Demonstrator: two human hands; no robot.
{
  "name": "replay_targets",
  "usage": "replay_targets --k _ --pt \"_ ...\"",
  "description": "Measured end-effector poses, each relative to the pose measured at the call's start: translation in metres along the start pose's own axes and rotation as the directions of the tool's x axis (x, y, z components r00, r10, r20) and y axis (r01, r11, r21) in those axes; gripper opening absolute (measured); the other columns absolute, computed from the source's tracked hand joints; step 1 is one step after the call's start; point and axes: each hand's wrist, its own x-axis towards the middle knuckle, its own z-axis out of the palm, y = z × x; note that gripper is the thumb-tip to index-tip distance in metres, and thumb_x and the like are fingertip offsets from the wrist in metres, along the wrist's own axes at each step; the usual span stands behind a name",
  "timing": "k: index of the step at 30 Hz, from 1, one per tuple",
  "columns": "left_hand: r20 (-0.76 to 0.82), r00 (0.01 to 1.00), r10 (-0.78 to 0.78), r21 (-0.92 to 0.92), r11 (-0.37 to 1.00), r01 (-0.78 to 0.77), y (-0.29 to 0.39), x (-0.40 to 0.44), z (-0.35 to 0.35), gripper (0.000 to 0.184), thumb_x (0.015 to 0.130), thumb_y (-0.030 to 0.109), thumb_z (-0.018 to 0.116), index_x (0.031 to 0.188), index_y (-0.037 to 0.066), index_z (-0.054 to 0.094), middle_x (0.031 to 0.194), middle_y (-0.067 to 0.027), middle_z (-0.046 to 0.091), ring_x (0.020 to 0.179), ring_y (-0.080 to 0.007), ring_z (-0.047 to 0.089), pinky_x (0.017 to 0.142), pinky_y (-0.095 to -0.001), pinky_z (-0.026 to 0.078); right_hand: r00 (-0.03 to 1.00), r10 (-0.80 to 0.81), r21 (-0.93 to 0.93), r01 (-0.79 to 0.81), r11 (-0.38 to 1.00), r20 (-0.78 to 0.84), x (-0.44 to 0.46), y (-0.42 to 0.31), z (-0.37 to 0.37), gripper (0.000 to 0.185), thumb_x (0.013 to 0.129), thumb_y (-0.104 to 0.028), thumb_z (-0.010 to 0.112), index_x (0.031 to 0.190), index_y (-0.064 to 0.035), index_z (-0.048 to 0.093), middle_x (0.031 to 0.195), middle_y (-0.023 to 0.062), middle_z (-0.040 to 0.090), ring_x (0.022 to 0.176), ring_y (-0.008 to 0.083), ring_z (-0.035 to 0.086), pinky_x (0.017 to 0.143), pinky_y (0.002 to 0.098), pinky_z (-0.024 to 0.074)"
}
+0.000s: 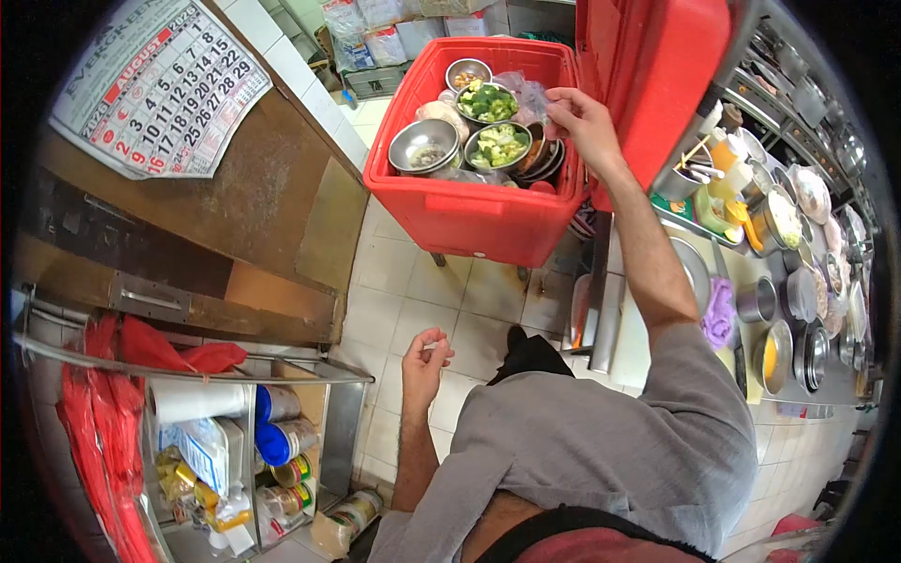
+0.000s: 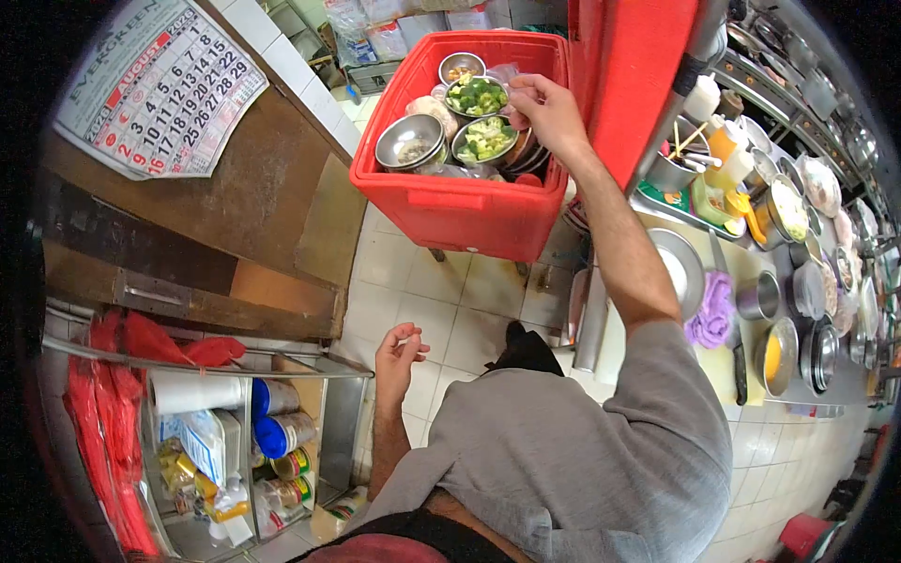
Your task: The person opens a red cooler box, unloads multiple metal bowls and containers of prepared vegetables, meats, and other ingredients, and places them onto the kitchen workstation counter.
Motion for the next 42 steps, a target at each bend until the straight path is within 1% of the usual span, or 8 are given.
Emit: replay_targets --k 5,9,18,20,24,28,37,42 --pt "-0.014 1.000 -0.020 0.066 0.998 0.021 0.008 0.067 -0.020 0.031 0.084 0.015 0.057 0.110 -0.001 0.049 0.100 -0.0077 0.057 0.075 -0.0131 0.059 0.063 -0.0249 0.048 0.940 0.257 0.201 -0.213 0.956 -0.225 0.114 0.129 0.010 0.028 0.077 -0.002 0.052 0.105 0.0033 0.052 0.073 0.0096 0.058 0.055 0.0149 0.056 0.046 0.0268 0.0476" --pt "-0.102 0.994 -0.036 0.057 0.998 0.042 0.029 0.138 -0.037 0.031 0.085 0.014 0.056 0.110 -0.002 0.048 0.100 -0.0084 0.057 0.076 -0.0136 0.059 0.063 -0.0247 0.048 0.844 0.399 0.220 -0.340 0.915 -0.359 0.188 0.205 0.000 0.031 0.076 0.000 0.047 0.106 0.0000 0.049 0.080 0.0097 0.055 0.061 0.0178 0.057 0.051 0.0306 0.0498" --pt "-0.228 0.964 0.134 0.135 0.985 -0.105 0.080 0.318 -0.048 0.027 0.086 0.012 0.053 0.109 -0.002 0.048 0.103 -0.0105 0.056 0.083 -0.0153 0.057 0.068 -0.0253 0.047 0.631 0.452 0.225 -0.409 0.884 -0.631 0.319 0.317 -0.061 0.029 0.074 0.002 0.044 0.101 -0.0016 0.051 0.073 0.0086 0.054 0.054 0.0178 0.054 0.042 0.0286 0.0469" --pt "-0.231 0.934 0.274 0.178 0.955 -0.237 0.079 0.352 -0.051 0.027 0.086 0.010 0.054 0.109 -0.003 0.048 0.102 -0.0105 0.056 0.086 -0.0151 0.056 0.074 -0.0254 0.046 0.677 0.468 0.096 -0.510 0.855 -0.568 0.333 0.334 -0.067 0.027 0.075 0.000 0.047 0.101 -0.0029 0.051 0.072 0.0062 0.054 0.053 0.0176 0.054 0.042 0.0304 0.0467" --pt "-0.194 0.954 0.231 0.168 0.965 -0.199 0.092 0.409 -0.054 0.025 0.086 0.009 0.053 0.108 -0.004 0.049 0.099 -0.0102 0.057 0.090 -0.0137 0.055 0.081 -0.0257 0.044 0.687 0.639 0.099 -0.650 0.753 -0.347 0.326 0.353 -0.057 0.029 0.076 -0.005 0.051 0.105 -0.0044 0.051 0.073 0.0061 0.056 0.053 0.0176 0.054 0.043 0.0325 0.0473" --pt "-0.100 0.969 0.224 0.161 0.965 -0.206 0.111 0.462 -0.053 0.024 0.087 0.008 0.052 0.107 -0.005 0.049 0.099 -0.0101 0.057 0.088 -0.0134 0.056 0.080 -0.0257 0.044 0.602 0.777 -0.032 -0.786 0.617 0.184 0.315 0.354 -0.044 0.031 0.077 -0.009 0.053 0.108 -0.0063 0.054 0.082 0.0063 0.061 0.063 0.0180 0.058 0.053 0.0334 0.0498" --pt "0.091 0.970 0.226 0.193 0.952 -0.239 0.127 0.555 -0.019 0.025 0.086 0.010 0.054 0.107 -0.003 0.051 0.098 -0.0082 0.058 0.085 -0.0111 0.056 0.075 -0.0239 0.045 0.626 0.773 0.003 -0.777 0.629 0.105 0.309 0.347 -0.038 0.014 0.070 -0.002 0.055 0.083 -0.0068 0.052 0.068 0.0019 0.052 0.056 0.0138 0.055 0.045 0.0288 0.0478" --pt "0.239 0.949 0.208 0.326 0.903 -0.280 0.134 0.577 0.008 0.027 0.085 0.014 0.056 0.106 -0.003 0.053 0.095 -0.0088 0.059 0.083 -0.0119 0.056 0.072 -0.0245 0.046 0.732 0.679 0.050 -0.682 0.730 0.062 0.306 0.351 -0.037 0.012 0.065 0.000 0.055 0.072 -0.0080 0.047 0.061 -0.0010 0.045 0.050 0.0094 0.046 0.039 0.0257 0.0435"
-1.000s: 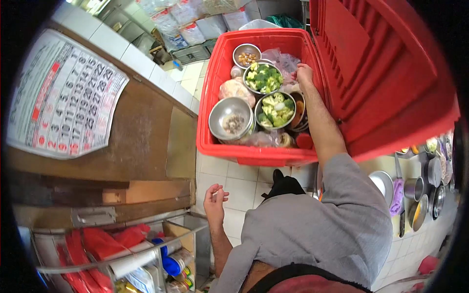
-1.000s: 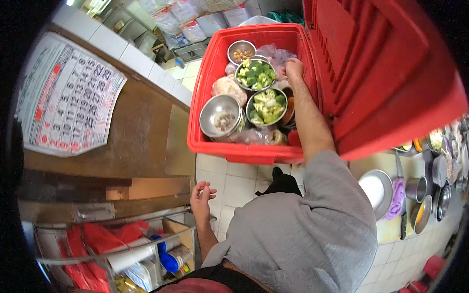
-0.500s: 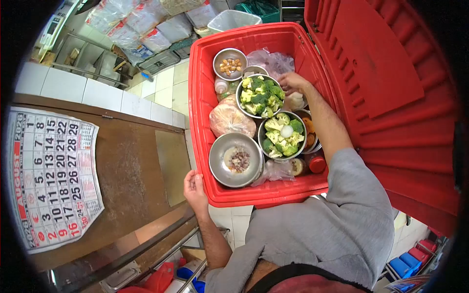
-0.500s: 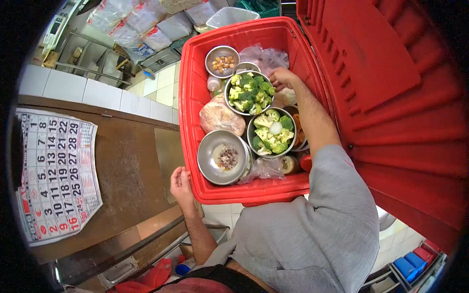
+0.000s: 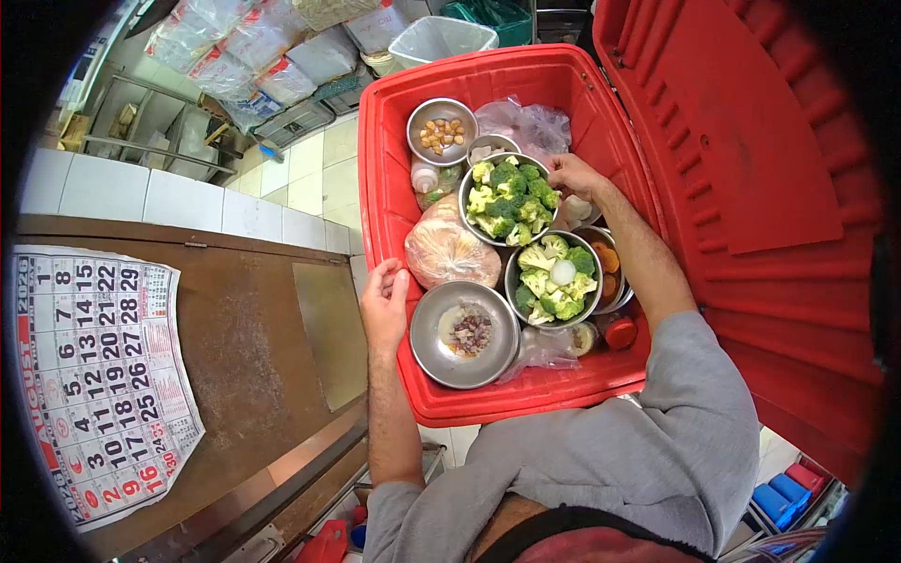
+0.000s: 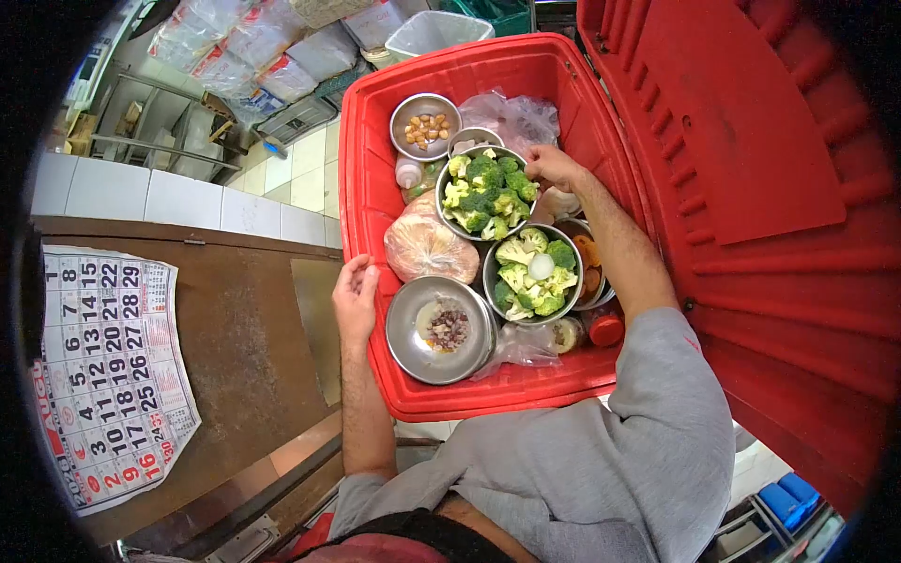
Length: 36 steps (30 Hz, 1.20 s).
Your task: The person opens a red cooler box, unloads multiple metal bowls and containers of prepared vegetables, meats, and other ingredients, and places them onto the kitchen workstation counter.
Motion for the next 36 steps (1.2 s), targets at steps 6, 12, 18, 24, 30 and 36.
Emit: replay_targets --k 6,12,18,24,30,36 --pt "0.154 0.987 -0.044 0.049 0.998 0.037 0.016 0.035 0.021 0.028 0.086 0.014 0.054 0.108 -0.002 0.051 0.097 -0.0083 0.058 0.084 -0.0110 0.055 0.075 -0.0242 0.046 0.980 -0.080 0.087 0.097 0.992 -0.181 -0.018 -0.049 0.017 0.011 0.067 -0.001 0.054 0.070 -0.0079 0.046 0.060 -0.0021 0.043 0.049 0.0081 0.042 0.039 0.0257 0.0429" --pt "0.232 0.964 -0.130 -0.421 0.880 0.220 0.038 0.089 0.061 0.037 0.092 0.027 0.043 0.116 -0.001 0.042 0.105 -0.0135 0.055 0.088 -0.0228 0.059 0.073 -0.0332 0.050 0.963 -0.206 0.074 0.222 0.972 -0.173 -0.004 -0.099 0.037 0.009 0.071 -0.001 0.055 0.079 0.0026 0.052 0.072 0.0084 0.051 0.061 0.0190 0.054 0.047 0.0357 0.0544" --pt "0.291 0.937 -0.193 -0.506 0.800 0.321 0.031 0.099 0.071 0.026 0.091 0.020 0.045 0.102 -0.003 0.045 0.098 -0.0149 0.056 0.086 -0.0232 0.060 0.067 -0.0344 0.052 0.986 -0.139 0.105 0.149 0.983 -0.092 -0.011 -0.103 0.053 0.010 0.070 -0.001 0.054 0.077 -0.0015 0.047 0.070 0.0059 0.048 0.058 0.0164 0.053 0.045 0.0320 0.0537" --pt "0.168 0.938 -0.302 -0.539 0.769 0.344 0.000 0.092 0.070 0.002 0.079 0.005 0.050 0.078 0.003 0.049 0.076 -0.0034 0.053 0.063 -0.0111 0.052 0.053 -0.0266 0.047 0.977 -0.135 0.158 0.109 0.981 0.166 -0.011 -0.072 0.051 0.011 0.075 -0.004 0.057 0.076 -0.0026 0.046 0.076 0.0060 0.053 0.065 0.0163 0.058 0.050 0.0275 0.0532" --pt "0.106 0.939 -0.328 -0.490 0.804 0.336 -0.012 0.075 0.049 0.007 0.083 0.008 0.048 0.078 0.003 0.050 0.074 -0.0033 0.056 0.061 -0.0104 0.052 0.049 -0.0236 0.041 0.953 -0.296 -0.879 0.193 0.436 0.063 0.048 -0.002 -0.027 0.019 0.071 -0.005 0.057 0.088 0.0020 0.060 0.088 0.0177 0.063 0.080 0.0267 0.062 0.072 0.0382 0.0494" --pt "0.054 0.940 -0.338 -0.535 0.784 0.313 -0.025 0.068 0.052 0.009 0.084 0.008 0.048 0.076 0.004 0.049 0.072 -0.0041 0.055 0.060 -0.0102 0.052 0.053 -0.0240 0.046 1.000 0.022 -0.984 -0.024 0.176 -0.020 0.092 0.063 -0.060 0.023 0.064 -0.004 0.053 0.083 0.0034 0.063 0.086 0.0196 0.063 0.079 0.0314 0.062 0.066 0.0403 0.0489"
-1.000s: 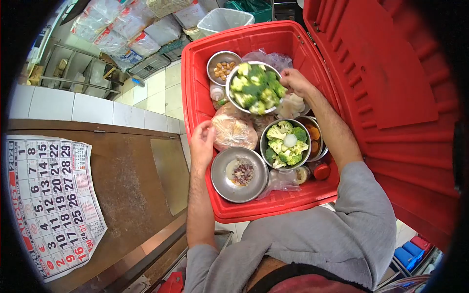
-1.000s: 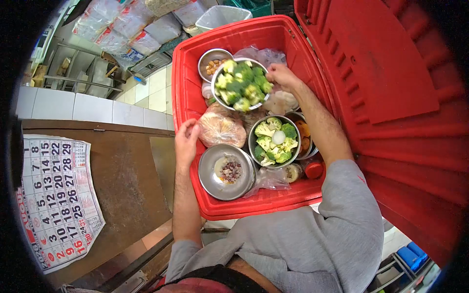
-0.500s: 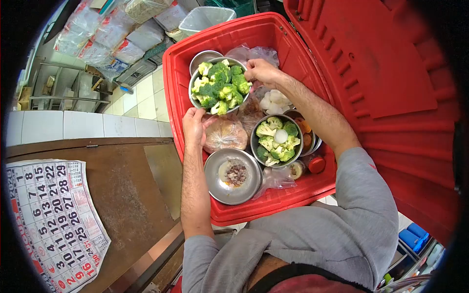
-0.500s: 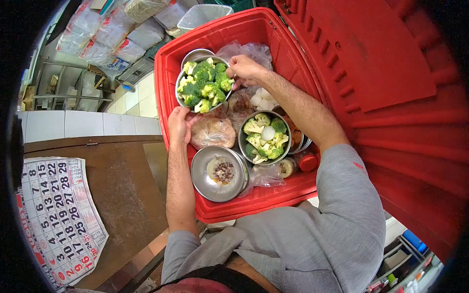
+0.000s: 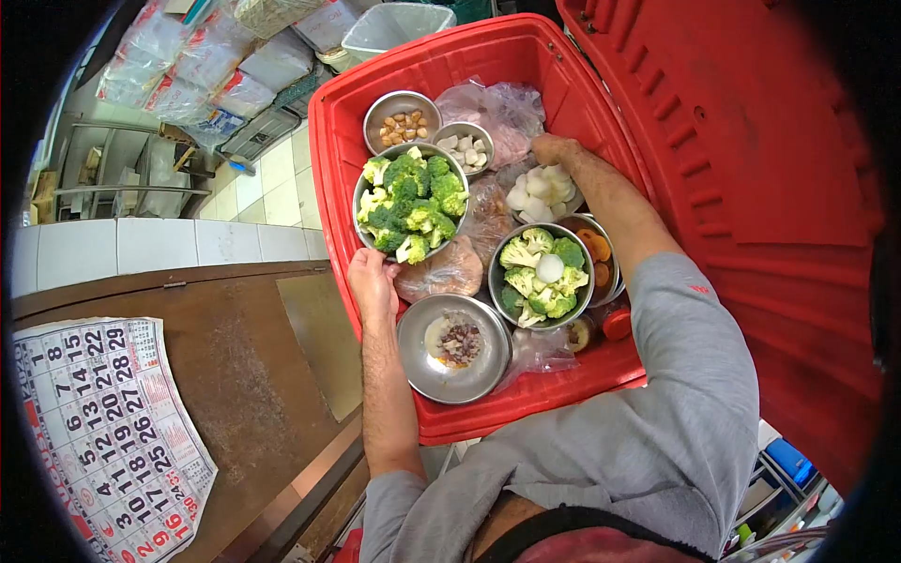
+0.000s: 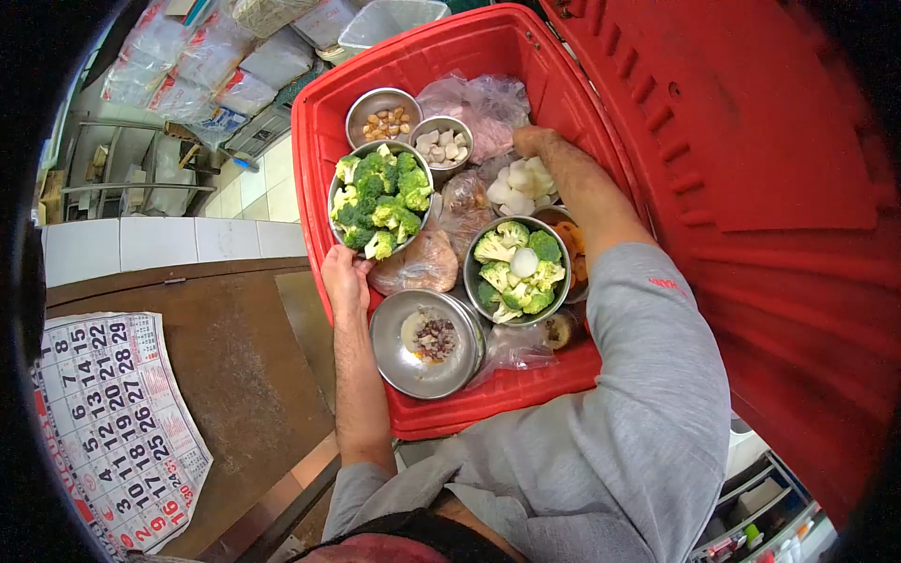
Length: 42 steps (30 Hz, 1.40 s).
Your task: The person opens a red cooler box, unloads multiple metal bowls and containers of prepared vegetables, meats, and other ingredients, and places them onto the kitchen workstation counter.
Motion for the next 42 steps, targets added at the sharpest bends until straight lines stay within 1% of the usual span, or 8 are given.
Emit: replay_targets --k 8,10,26,28,30,32,38,42 --pt "0.011 1.000 0.021 -0.060 0.998 -0.021 -0.008 0.005 -0.003 0.009 0.082 0.006 0.051 0.074 0.004 0.048 0.071 -0.0055 0.056 0.058 -0.0110 0.054 0.052 -0.0243 0.047 0.904 0.091 -0.130 -0.039 0.991 0.418 0.026 0.011 0.007 0.033 0.053 -0.005 0.056 0.084 -0.0001 0.066 0.081 0.0141 0.065 0.074 0.0249 0.062 0.062 0.0376 0.0486" --pt "-0.024 1.000 0.009 -0.062 0.998 -0.011 -0.001 0.000 0.007 0.010 0.081 0.004 0.052 0.073 0.005 0.047 0.070 -0.0039 0.054 0.058 -0.0091 0.050 0.050 -0.0224 0.043 0.952 -0.094 0.034 0.088 0.996 0.292 0.025 0.013 0.014 0.038 0.051 -0.004 0.058 0.089 -0.0035 0.065 0.082 0.0125 0.065 0.076 0.0238 0.062 0.060 0.0373 0.0481" --pt "-0.042 0.999 -0.015 -0.030 0.999 0.014 0.000 0.004 0.004 0.010 0.079 0.004 0.053 0.071 0.007 0.047 0.070 -0.0018 0.053 0.058 -0.0081 0.048 0.049 -0.0216 0.041 0.996 -0.060 0.271 0.042 0.962 0.059 0.015 0.006 -0.038 0.036 0.043 0.006 0.055 0.078 -0.0037 0.057 0.076 0.0129 0.062 0.072 0.0183 0.056 0.056 0.0375 0.0430" --pt "-0.037 0.999 -0.015 -0.036 0.999 0.013 0.001 0.002 0.005 0.010 0.079 0.003 0.052 0.071 0.006 0.047 0.070 -0.0019 0.053 0.057 -0.0082 0.048 0.049 -0.0217 0.041 0.982 -0.090 0.397 0.150 0.905 -0.165 0.000 0.006 -0.047 0.020 0.054 0.006 0.046 0.071 -0.0029 0.052 0.063 0.0099 0.055 0.062 0.0174 0.050 0.051 0.0376 0.0373" --pt "-0.030 1.000 -0.007 -0.042 0.999 0.005 0.003 0.001 0.006 0.010 0.079 0.003 0.052 0.071 0.006 0.047 0.070 -0.0019 0.052 0.057 -0.0084 0.047 0.049 -0.0218 0.041 0.992 -0.082 0.319 0.108 0.941 -0.096 -0.005 0.007 -0.060 0.025 0.052 0.006 0.053 0.075 -0.0021 0.054 0.070 0.0107 0.059 0.068 0.0169 0.054 0.058 0.0357 0.0408" --pt "-0.050 0.999 -0.009 -0.054 0.999 0.006 0.001 0.003 0.006 0.009 0.077 0.000 0.050 0.071 0.006 0.046 0.068 -0.0019 0.051 0.056 -0.0087 0.046 0.048 -0.0220 0.041 0.995 0.003 0.439 0.040 0.897 -0.096 -0.011 0.008 -0.066 0.020 0.055 0.006 0.049 0.074 -0.0016 0.053 0.067 0.0100 0.057 0.066 0.0155 0.052 0.057 0.0358 0.0404" --pt "-0.055 0.998 -0.006 -0.065 0.998 0.003 0.000 0.004 0.006 0.010 0.077 -0.001 0.048 0.069 0.005 0.046 0.065 -0.0020 0.049 0.053 -0.0092 0.045 0.046 -0.0229 0.040 0.980 -0.001 0.521 0.106 0.847 -0.197 -0.021 0.009 -0.089 0.018 0.054 0.009 0.045 0.067 -0.0013 0.051 0.060 0.0045 0.050 0.062 0.0158 0.049 0.053 0.0344 0.0397" --pt "-0.024 1.000 0.007 -0.075 0.997 -0.009 -0.002 0.006 0.003 0.011 0.077 -0.001 0.048 0.068 0.005 0.046 0.064 -0.0021 0.049 0.052 -0.0093 0.045 0.046 -0.0237 0.040 0.977 -0.002 0.453 0.100 0.886 -0.212 -0.036 0.002 -0.118 0.032 0.046 0.013 0.053 0.074 -0.0013 0.051 0.066 0.0033 0.052 0.068 0.0155 0.049 0.057 0.0346 0.0408"
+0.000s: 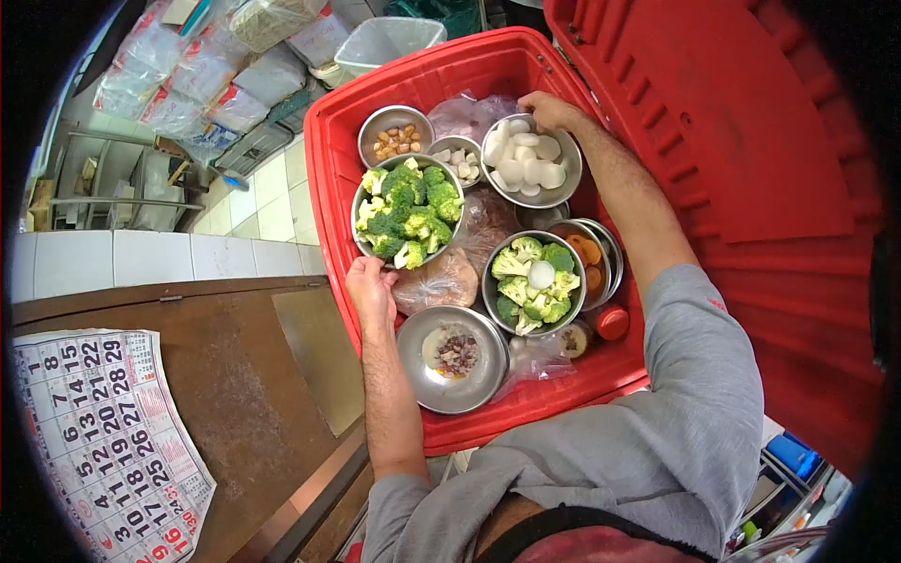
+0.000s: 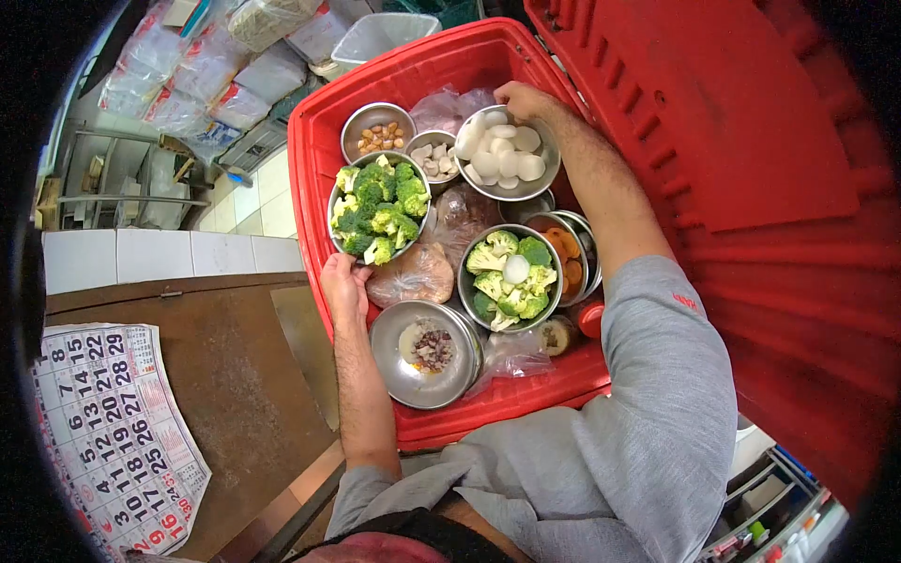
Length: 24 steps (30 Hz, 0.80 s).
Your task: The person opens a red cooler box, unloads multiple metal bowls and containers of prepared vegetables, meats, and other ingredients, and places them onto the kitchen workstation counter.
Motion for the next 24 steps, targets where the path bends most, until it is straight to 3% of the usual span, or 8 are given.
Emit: replay_targets --k 2,5,10,12,13,18,23,24 --pt "0.038 0.999 -0.006 0.018 1.000 0.005 -0.001 0.002 -0.002 0.004 0.079 0.002 0.048 0.075 0.003 0.048 0.073 -0.0065 0.056 0.061 -0.0131 0.054 0.052 -0.0261 0.046 1.000 -0.022 -0.029 0.022 0.999 -0.004 -0.001 -0.005 -0.008 0.036 0.043 0.013 0.055 0.076 -0.0013 0.052 0.068 0.0023 0.052 0.071 0.0149 0.049 0.059 0.0337 0.0410" --pt "-0.020 1.000 0.016 -0.018 1.000 -0.017 0.003 -0.002 0.007 0.011 0.078 0.000 0.049 0.069 0.005 0.046 0.064 -0.0025 0.050 0.051 -0.0094 0.044 0.045 -0.0239 0.039 0.991 -0.084 0.054 0.090 0.994 -0.105 -0.009 -0.014 -0.015 0.034 0.045 0.012 0.055 0.076 -0.0011 0.053 0.069 0.0027 0.054 0.071 0.0153 0.050 0.060 0.0329 0.0415" --pt "0.055 0.998 0.044 -0.041 0.998 -0.042 -0.003 0.007 0.001 0.009 0.078 0.002 0.050 0.070 0.005 0.047 0.066 -0.0032 0.052 0.052 -0.0110 0.046 0.045 -0.0238 0.037 0.957 -0.168 0.022 0.178 0.984 -0.236 -0.066 -0.056 -0.036 0.028 0.055 0.005 0.058 0.082 -0.0020 0.058 0.075 0.0068 0.062 0.071 0.0153 0.054 0.059 0.0331 0.0447" --pt "0.084 0.993 0.078 -0.052 0.996 -0.074 0.001 0.003 0.002 0.007 0.077 0.003 0.051 0.071 0.004 0.048 0.071 -0.0051 0.055 0.057 -0.0130 0.051 0.045 -0.0237 0.037 0.929 -0.047 0.115 0.095 0.989 -0.368 -0.134 -0.094 -0.037 0.029 0.054 0.004 0.059 0.083 -0.0012 0.058 0.075 0.0094 0.061 0.070 0.0164 0.055 0.059 0.0323 0.0443" --pt "0.097 0.991 0.089 -0.030 0.996 -0.087 0.004 0.001 0.002 0.004 0.077 0.004 0.051 0.077 0.000 0.052 0.077 -0.0089 0.058 0.064 -0.0171 0.056 0.049 -0.0270 0.044 0.919 -0.098 0.108 0.150 0.983 -0.382 -0.158 -0.098 -0.033 0.031 0.053 0.003 0.059 0.084 -0.0001 0.058 0.075 0.0106 0.061 0.069 0.0165 0.054 0.060 0.0324 0.0441" --pt "0.220 0.966 0.134 -0.088 0.989 -0.118 0.009 -0.003 -0.004 0.024 0.073 0.001 0.050 0.092 -0.012 0.051 0.090 -0.0194 0.056 0.078 -0.0295 0.059 0.064 -0.0438 0.055 0.902 0.016 0.285 0.119 0.951 -0.432 -0.310 -0.131 0.000 0.027 0.055 0.005 0.059 0.081 0.0030 0.055 0.074 0.0069 0.059 0.069 0.0120 0.053 0.061 0.0270 0.0444" --pt "0.316 0.932 0.175 0.044 0.979 -0.199 0.044 -0.036 -0.017 0.028 0.074 0.011 0.052 0.090 -0.012 0.052 0.084 -0.0190 0.055 0.072 -0.0292 0.059 0.062 -0.0429 0.056 0.883 0.093 0.389 0.107 0.915 -0.460 -0.480 -0.145 0.034 0.029 0.054 0.001 0.060 0.083 0.0024 0.056 0.073 0.0060 0.060 0.070 0.0109 0.053 0.064 0.0263 0.0446" --pt "0.368 0.916 0.158 0.052 0.980 -0.190 0.056 -0.046 -0.021 0.027 0.075 0.011 0.052 0.088 -0.013 0.052 0.084 -0.0195 0.055 0.072 -0.0296 0.058 0.062 -0.0427 0.057 0.869 0.219 0.408 -0.022 0.913 -0.444 -0.518 -0.157 0.035 0.029 0.055 -0.002 0.059 0.084 0.0021 0.057 0.073 0.0070 0.060 0.071 0.0115 0.054 0.066 0.0256 0.0444"
